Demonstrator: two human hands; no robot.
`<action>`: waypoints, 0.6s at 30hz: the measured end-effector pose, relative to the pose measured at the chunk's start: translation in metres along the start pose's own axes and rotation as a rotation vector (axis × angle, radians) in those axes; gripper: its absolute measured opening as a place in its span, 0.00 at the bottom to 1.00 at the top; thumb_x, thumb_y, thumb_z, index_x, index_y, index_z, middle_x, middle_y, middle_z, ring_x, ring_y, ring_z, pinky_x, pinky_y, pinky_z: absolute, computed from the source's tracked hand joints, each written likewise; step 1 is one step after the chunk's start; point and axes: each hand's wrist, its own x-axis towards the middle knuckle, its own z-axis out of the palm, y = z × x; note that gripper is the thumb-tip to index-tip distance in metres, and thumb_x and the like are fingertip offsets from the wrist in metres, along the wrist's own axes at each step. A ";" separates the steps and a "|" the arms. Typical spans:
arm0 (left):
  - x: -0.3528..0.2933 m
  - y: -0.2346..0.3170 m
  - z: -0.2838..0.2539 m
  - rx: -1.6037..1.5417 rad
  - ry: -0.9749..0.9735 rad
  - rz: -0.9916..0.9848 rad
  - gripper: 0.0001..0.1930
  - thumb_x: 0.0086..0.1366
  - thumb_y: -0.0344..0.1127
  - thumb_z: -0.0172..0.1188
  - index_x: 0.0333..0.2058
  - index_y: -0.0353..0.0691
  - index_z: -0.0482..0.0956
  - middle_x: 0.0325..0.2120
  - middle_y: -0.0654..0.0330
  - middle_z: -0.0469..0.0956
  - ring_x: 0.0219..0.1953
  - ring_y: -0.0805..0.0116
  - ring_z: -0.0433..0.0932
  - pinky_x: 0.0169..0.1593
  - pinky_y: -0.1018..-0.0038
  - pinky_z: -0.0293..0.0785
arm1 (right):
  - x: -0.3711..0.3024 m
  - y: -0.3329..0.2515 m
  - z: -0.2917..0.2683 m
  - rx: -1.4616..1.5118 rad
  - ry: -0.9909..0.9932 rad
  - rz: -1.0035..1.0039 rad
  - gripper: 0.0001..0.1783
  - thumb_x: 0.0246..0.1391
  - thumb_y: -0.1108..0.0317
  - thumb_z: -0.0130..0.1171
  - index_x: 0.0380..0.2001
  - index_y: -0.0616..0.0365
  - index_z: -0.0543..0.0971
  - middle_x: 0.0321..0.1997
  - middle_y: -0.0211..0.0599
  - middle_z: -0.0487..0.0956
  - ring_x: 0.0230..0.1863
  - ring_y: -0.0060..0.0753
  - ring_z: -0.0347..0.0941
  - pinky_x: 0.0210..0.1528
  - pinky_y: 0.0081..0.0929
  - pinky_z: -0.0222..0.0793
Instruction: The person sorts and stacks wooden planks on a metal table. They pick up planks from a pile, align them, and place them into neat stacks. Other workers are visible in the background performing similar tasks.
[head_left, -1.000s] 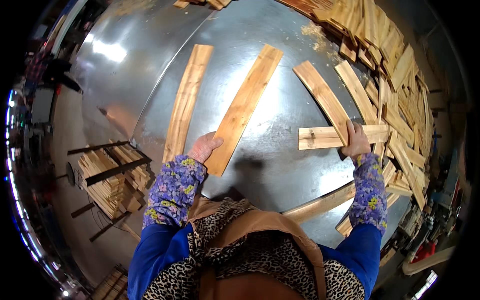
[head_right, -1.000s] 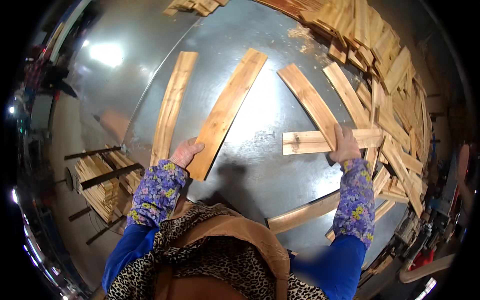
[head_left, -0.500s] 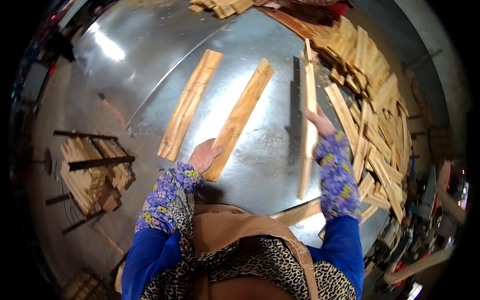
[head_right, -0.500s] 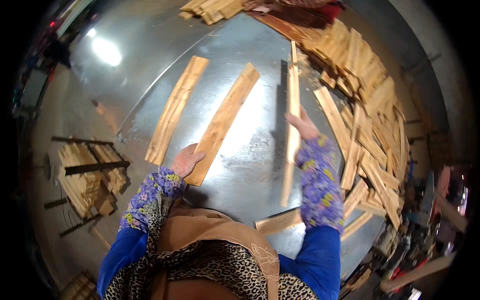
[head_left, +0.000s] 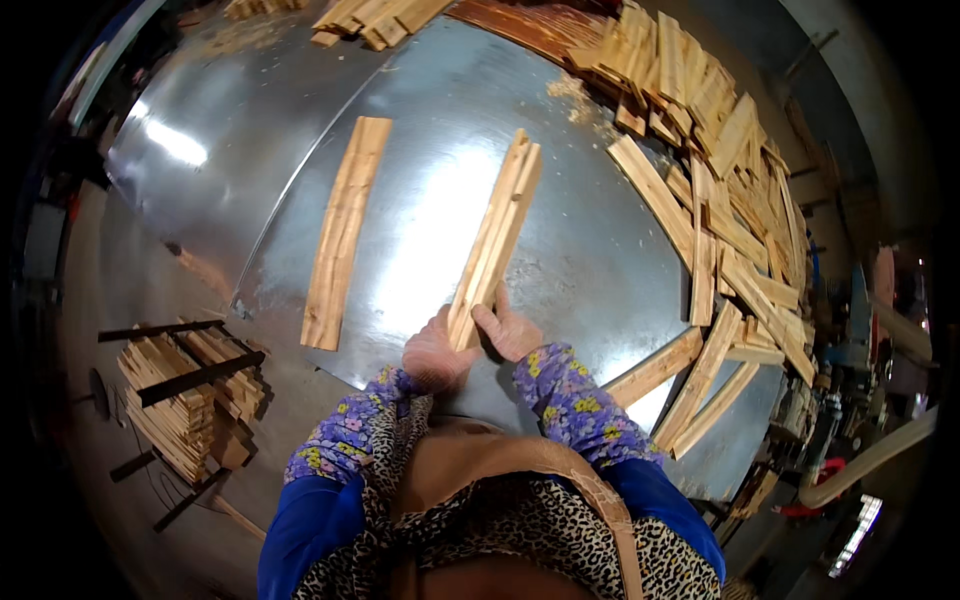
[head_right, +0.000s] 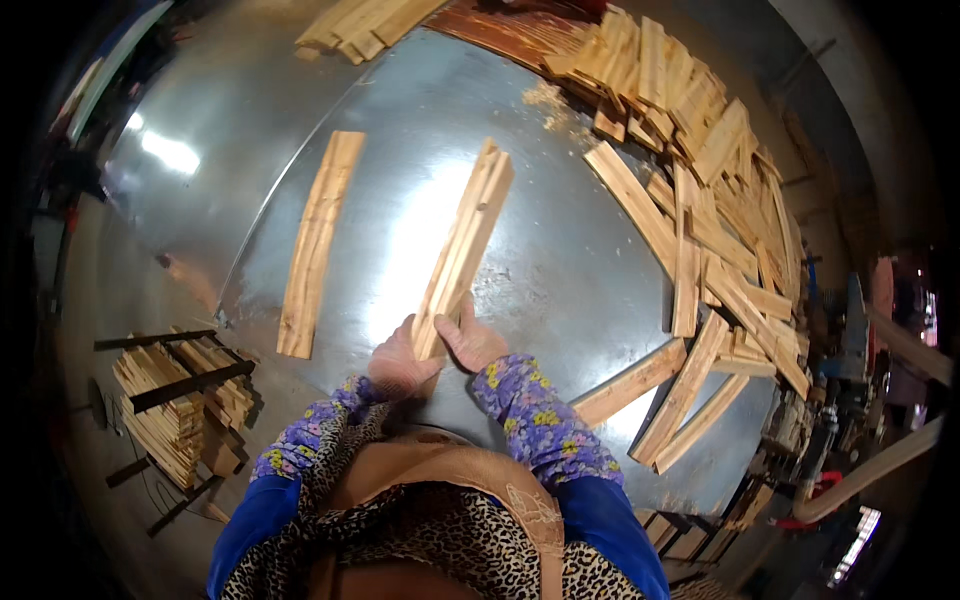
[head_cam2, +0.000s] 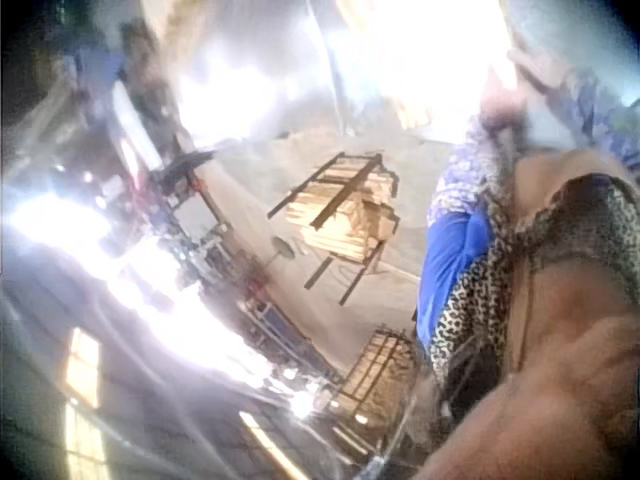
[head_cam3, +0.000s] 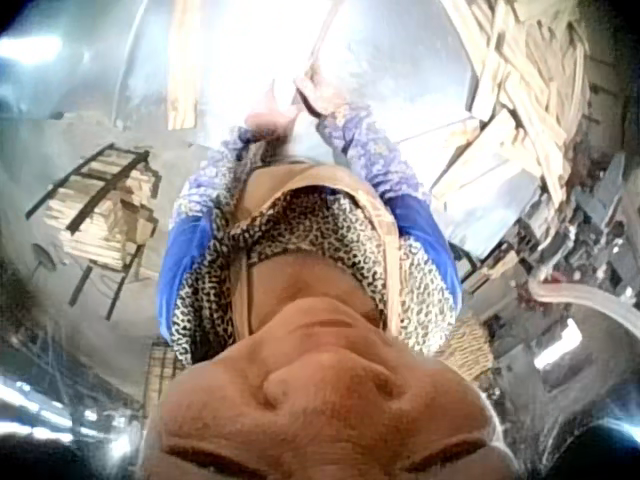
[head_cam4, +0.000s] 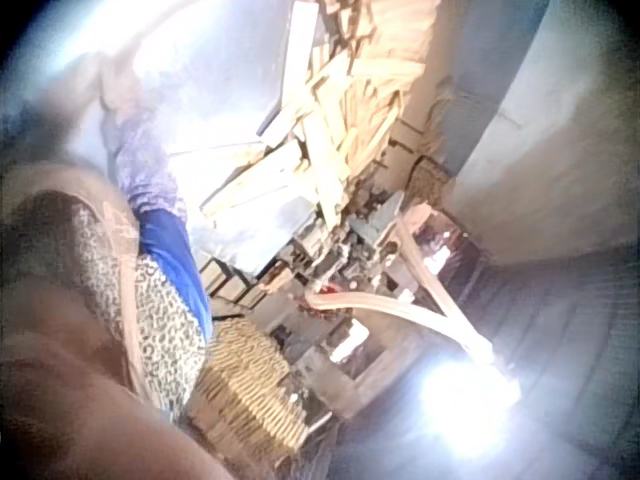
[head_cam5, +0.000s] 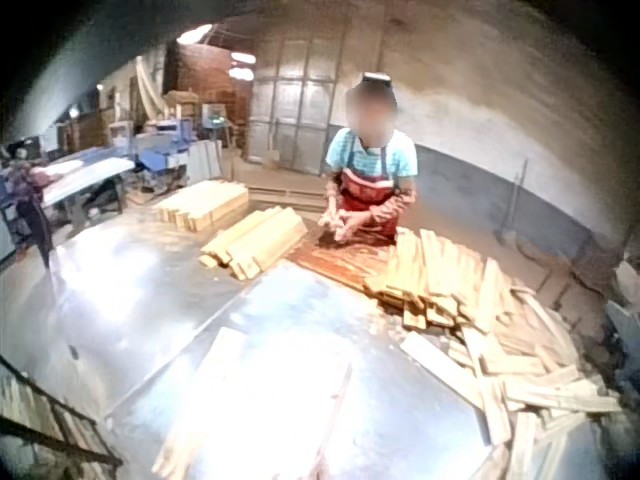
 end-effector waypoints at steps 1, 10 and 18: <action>0.007 0.004 -0.006 -0.140 -0.044 0.019 0.40 0.64 0.55 0.72 0.71 0.45 0.73 0.53 0.41 0.88 0.54 0.39 0.88 0.59 0.51 0.84 | 0.007 0.013 -0.012 -0.025 0.041 -0.057 0.63 0.69 0.19 0.47 0.86 0.59 0.52 0.71 0.68 0.80 0.70 0.65 0.79 0.74 0.50 0.73; -0.003 0.031 -0.001 -0.043 -0.012 -0.091 0.42 0.66 0.49 0.74 0.74 0.41 0.69 0.56 0.38 0.86 0.59 0.36 0.86 0.62 0.52 0.84 | 0.102 0.162 -0.300 -0.470 0.723 0.131 0.43 0.58 0.55 0.64 0.77 0.54 0.70 0.70 0.56 0.79 0.69 0.62 0.77 0.73 0.52 0.73; 0.005 -0.004 0.040 -0.433 -0.018 0.065 0.43 0.64 0.42 0.75 0.75 0.40 0.66 0.55 0.40 0.85 0.56 0.35 0.86 0.59 0.49 0.85 | 0.113 0.156 -0.382 -0.716 0.429 0.399 0.57 0.53 0.53 0.71 0.84 0.47 0.60 0.77 0.55 0.74 0.78 0.58 0.71 0.77 0.47 0.70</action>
